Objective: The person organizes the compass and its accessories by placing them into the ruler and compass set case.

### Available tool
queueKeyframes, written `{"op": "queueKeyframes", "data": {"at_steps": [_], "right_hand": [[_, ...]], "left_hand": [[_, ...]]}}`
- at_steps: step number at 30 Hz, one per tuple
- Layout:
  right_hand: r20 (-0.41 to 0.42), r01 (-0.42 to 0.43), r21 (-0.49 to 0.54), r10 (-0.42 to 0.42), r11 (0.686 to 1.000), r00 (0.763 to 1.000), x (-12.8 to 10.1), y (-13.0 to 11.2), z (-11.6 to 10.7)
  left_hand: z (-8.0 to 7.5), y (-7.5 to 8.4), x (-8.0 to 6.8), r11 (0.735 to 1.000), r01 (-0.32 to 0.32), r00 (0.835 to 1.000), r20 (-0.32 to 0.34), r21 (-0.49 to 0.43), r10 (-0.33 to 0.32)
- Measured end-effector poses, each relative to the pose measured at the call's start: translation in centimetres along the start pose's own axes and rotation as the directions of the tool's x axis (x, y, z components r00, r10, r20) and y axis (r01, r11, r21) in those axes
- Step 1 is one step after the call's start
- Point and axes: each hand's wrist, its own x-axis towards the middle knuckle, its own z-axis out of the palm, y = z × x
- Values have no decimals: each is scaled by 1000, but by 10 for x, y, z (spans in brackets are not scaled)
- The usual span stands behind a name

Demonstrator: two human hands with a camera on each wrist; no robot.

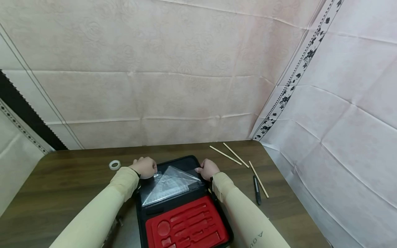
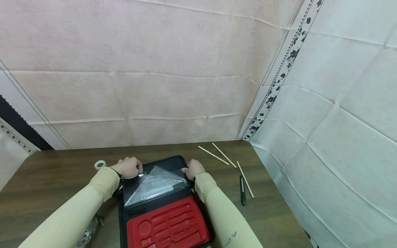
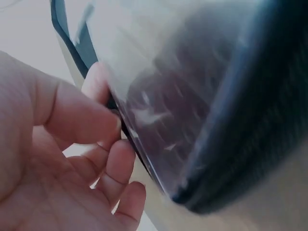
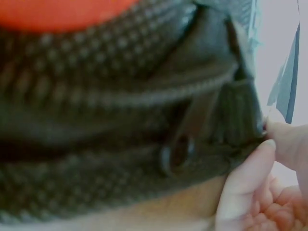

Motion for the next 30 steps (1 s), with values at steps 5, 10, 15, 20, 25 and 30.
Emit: {"op": "queueKeyframes", "data": {"at_steps": [5, 10, 15, 20, 25, 30], "right_hand": [[43, 1, -65, 2, 998, 999, 0, -6, -5], [62, 43, -93, -37, 995, 997, 0, -8, -10], [67, 46, -32, -44, 998, 997, -3, -9, -11], [29, 31, -38, -30, 999, 999, -3, -8, -8], [-2, 24, -63, -25, 998, 1000, -2, -10, -5], [9, 22, -77, -22, 997, 1000, -4, -11, -5]], "left_hand": [[1, 7, 0, 1000, -6, 1000, 6, -17, 6], [5, 1, 4, 1000, 14, 998, -55, 2, -14], [9, -1, 8, 1000, 26, 996, -83, -5, -26], [11, 3, 13, 999, 40, 993, -112, 10, -38], [16, 3, 17, 998, 54, 993, -107, 35, -50], [17, -4, 17, 999, 37, 996, -87, 8, -36]]}}
